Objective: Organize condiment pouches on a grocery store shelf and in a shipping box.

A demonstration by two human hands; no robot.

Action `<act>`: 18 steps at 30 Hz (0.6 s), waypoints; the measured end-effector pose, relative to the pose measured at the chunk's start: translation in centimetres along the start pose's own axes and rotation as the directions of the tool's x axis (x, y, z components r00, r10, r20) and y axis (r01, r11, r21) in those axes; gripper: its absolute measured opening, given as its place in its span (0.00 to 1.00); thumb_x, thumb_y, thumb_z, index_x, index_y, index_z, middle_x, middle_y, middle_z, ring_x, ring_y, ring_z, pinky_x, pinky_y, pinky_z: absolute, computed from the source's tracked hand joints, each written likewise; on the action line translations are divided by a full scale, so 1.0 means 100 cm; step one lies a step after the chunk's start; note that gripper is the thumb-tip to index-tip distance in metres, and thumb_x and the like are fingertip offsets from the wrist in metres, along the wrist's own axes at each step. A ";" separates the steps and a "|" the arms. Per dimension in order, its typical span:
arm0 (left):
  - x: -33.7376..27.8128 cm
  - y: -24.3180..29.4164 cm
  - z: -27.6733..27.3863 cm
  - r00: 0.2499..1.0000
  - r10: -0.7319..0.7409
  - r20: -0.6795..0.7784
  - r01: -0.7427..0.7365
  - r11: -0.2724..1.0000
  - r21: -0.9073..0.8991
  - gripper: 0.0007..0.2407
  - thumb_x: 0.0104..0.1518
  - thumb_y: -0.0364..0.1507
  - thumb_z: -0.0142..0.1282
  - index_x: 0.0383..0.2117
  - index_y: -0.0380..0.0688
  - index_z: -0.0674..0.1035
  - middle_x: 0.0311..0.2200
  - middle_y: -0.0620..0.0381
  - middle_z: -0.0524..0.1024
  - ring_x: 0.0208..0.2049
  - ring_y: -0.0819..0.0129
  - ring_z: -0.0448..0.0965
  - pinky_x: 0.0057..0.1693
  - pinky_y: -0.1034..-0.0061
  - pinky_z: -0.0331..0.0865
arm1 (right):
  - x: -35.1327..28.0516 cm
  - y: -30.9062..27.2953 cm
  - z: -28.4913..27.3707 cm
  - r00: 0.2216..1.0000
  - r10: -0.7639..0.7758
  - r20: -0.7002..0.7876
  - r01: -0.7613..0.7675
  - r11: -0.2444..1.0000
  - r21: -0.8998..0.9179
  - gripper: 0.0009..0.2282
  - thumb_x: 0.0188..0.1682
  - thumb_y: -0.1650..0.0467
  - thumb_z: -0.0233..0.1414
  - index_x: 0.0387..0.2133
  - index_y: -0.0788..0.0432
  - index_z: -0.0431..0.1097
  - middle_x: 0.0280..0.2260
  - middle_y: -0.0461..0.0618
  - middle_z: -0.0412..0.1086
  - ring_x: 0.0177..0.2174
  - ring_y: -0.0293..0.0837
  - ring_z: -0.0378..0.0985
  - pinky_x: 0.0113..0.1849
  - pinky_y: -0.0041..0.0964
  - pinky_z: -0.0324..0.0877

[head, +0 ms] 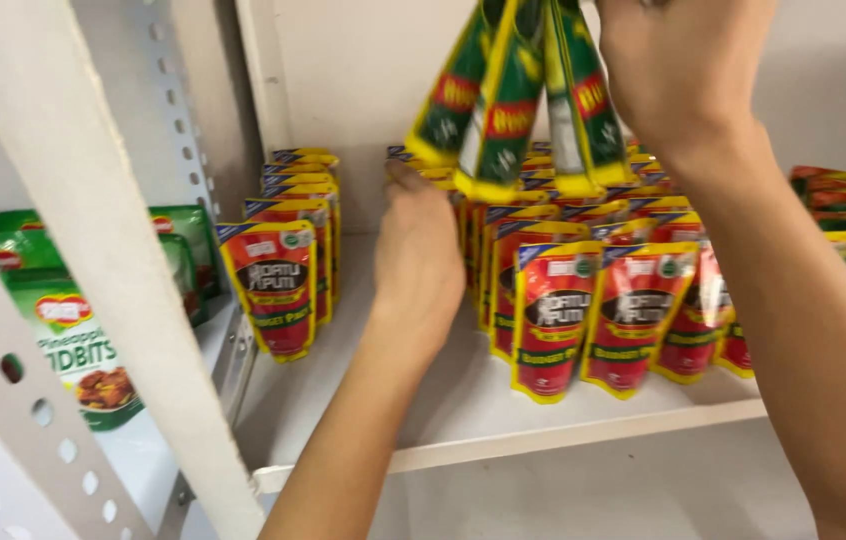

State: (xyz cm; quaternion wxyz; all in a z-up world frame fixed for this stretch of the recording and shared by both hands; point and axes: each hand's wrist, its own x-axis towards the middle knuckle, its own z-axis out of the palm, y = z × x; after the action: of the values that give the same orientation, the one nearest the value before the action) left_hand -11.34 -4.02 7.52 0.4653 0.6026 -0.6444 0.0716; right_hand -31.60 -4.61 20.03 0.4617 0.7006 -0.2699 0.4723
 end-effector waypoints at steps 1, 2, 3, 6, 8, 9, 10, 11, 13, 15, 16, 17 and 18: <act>-0.007 -0.003 -0.005 1.000 0.011 0.009 -0.011 1.000 -0.007 0.25 0.59 0.17 0.45 0.65 0.18 0.61 0.56 0.26 0.69 0.48 0.45 0.81 0.50 0.63 0.77 | -0.007 -0.008 -0.020 1.000 0.006 0.004 -0.006 1.000 -0.014 0.02 0.53 0.80 0.55 0.31 0.67 0.75 0.24 0.58 0.71 0.24 0.47 0.75 0.28 0.41 0.68; -0.014 -0.007 -0.010 0.995 0.068 -0.075 -0.075 0.993 -0.086 0.22 0.60 0.16 0.43 0.63 0.19 0.63 0.53 0.27 0.71 0.49 0.42 0.79 0.53 0.60 0.75 | -0.015 -0.017 -0.039 0.997 -0.001 -0.073 0.020 0.968 0.252 0.04 0.55 0.85 0.52 0.38 0.72 0.73 0.30 0.58 0.72 0.33 0.41 0.76 0.37 0.39 0.72; -0.022 -0.012 -0.014 0.980 0.111 -0.163 -0.137 0.977 -0.161 0.20 0.60 0.15 0.42 0.61 0.21 0.65 0.50 0.27 0.73 0.50 0.39 0.77 0.55 0.57 0.73 | -0.021 -0.026 -0.056 0.989 0.008 -0.148 0.068 0.863 0.500 0.08 0.57 0.89 0.49 0.45 0.77 0.72 0.36 0.59 0.74 0.42 0.36 0.78 0.45 0.37 0.76; -0.047 -0.016 -0.019 0.864 0.281 -0.418 -0.411 0.873 -0.263 0.17 0.62 0.16 0.43 0.59 0.23 0.68 0.53 0.28 0.74 0.54 0.37 0.76 0.60 0.56 0.71 | -0.047 -0.023 -0.098 0.997 0.066 -0.028 -0.053 0.942 0.332 0.06 0.55 0.86 0.53 0.43 0.72 0.71 0.34 0.54 0.72 0.36 0.34 0.78 0.43 0.28 0.78; -0.074 0.003 -0.034 0.862 0.297 -0.410 -0.454 0.811 -0.368 0.16 0.66 0.19 0.44 0.60 0.25 0.68 0.55 0.31 0.74 0.55 0.39 0.77 0.61 0.58 0.71 | -0.054 -0.036 -0.122 0.999 0.036 -0.033 -0.027 0.966 0.257 0.07 0.54 0.86 0.56 0.42 0.71 0.73 0.35 0.55 0.73 0.35 0.38 0.78 0.40 0.30 0.75; -0.088 0.011 -0.041 0.860 0.305 -0.409 -0.483 0.742 -0.465 0.14 0.71 0.21 0.45 0.61 0.27 0.68 0.57 0.34 0.74 0.57 0.42 0.78 0.62 0.61 0.72 | -0.058 -0.043 -0.132 0.999 -0.002 -0.034 0.009 0.982 0.189 0.07 0.54 0.86 0.59 0.42 0.69 0.76 0.37 0.57 0.74 0.34 0.42 0.78 0.36 0.32 0.71; -0.098 0.018 -0.042 0.864 0.306 -0.400 -0.481 0.738 -0.473 0.14 0.71 0.21 0.45 0.61 0.27 0.68 0.57 0.34 0.74 0.57 0.42 0.78 0.62 0.61 0.72 | -0.066 -0.044 -0.138 1.000 0.004 -0.026 0.000 0.983 0.183 0.07 0.54 0.86 0.59 0.42 0.69 0.76 0.37 0.57 0.74 0.34 0.42 0.78 0.36 0.32 0.71; -0.108 0.026 -0.045 0.869 0.326 -0.372 -0.486 0.707 -0.514 0.16 0.70 0.25 0.49 0.61 0.29 0.68 0.56 0.35 0.74 0.56 0.44 0.78 0.61 0.62 0.72 | -0.074 -0.045 -0.145 1.000 -0.002 -0.003 0.002 0.985 0.174 0.08 0.54 0.86 0.59 0.43 0.67 0.76 0.38 0.55 0.74 0.36 0.44 0.78 0.38 0.32 0.71; -0.126 0.038 -0.045 0.876 0.347 -0.334 -0.481 0.672 -0.563 0.18 0.69 0.29 0.52 0.61 0.30 0.69 0.55 0.37 0.73 0.55 0.46 0.79 0.61 0.63 0.73 | -0.087 -0.050 -0.157 1.000 0.001 0.031 -0.006 0.987 0.161 0.09 0.54 0.86 0.59 0.43 0.66 0.76 0.39 0.54 0.74 0.37 0.45 0.79 0.39 0.32 0.71; -0.141 0.048 -0.042 0.853 0.452 -0.261 -0.516 0.652 -0.556 0.26 0.65 0.38 0.62 0.62 0.32 0.67 0.54 0.42 0.73 0.56 0.49 0.78 0.63 0.65 0.72 | -0.096 -0.057 -0.168 0.998 0.029 0.058 -0.039 0.981 0.189 0.08 0.55 0.86 0.59 0.42 0.65 0.76 0.39 0.54 0.74 0.38 0.45 0.79 0.38 0.32 0.72; -0.149 0.057 -0.042 0.854 0.454 -0.255 -0.513 0.648 -0.563 0.26 0.65 0.38 0.62 0.62 0.32 0.67 0.54 0.42 0.73 0.56 0.49 0.78 0.63 0.65 0.72 | -0.102 -0.060 -0.174 0.997 0.034 0.064 -0.045 0.982 0.183 0.08 0.55 0.86 0.59 0.42 0.65 0.76 0.39 0.54 0.74 0.38 0.45 0.79 0.38 0.32 0.72; -0.158 0.066 -0.042 0.857 0.465 -0.223 -0.498 0.638 -0.587 0.32 0.58 0.40 0.65 0.63 0.33 0.66 0.55 0.42 0.74 0.56 0.49 0.78 0.61 0.64 0.73 | -0.109 -0.064 -0.180 0.996 0.045 0.079 -0.055 0.990 0.130 0.09 0.53 0.85 0.59 0.42 0.64 0.76 0.39 0.53 0.74 0.37 0.46 0.79 0.39 0.34 0.73; -0.166 0.075 -0.043 0.859 0.476 -0.190 -0.483 0.628 -0.611 0.37 0.52 0.43 0.69 0.65 0.34 0.66 0.55 0.43 0.74 0.56 0.48 0.79 0.60 0.64 0.74 | -0.116 -0.068 -0.186 0.994 0.058 0.093 -0.065 0.995 0.078 0.11 0.51 0.85 0.59 0.42 0.62 0.77 0.38 0.52 0.75 0.37 0.47 0.79 0.40 0.36 0.74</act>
State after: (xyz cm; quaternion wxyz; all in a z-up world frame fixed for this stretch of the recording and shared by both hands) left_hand -18.11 12.54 1.96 0.6090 0.2138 -0.7633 -0.0276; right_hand -38.44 14.40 9.17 0.4056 0.7307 -0.2926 0.4647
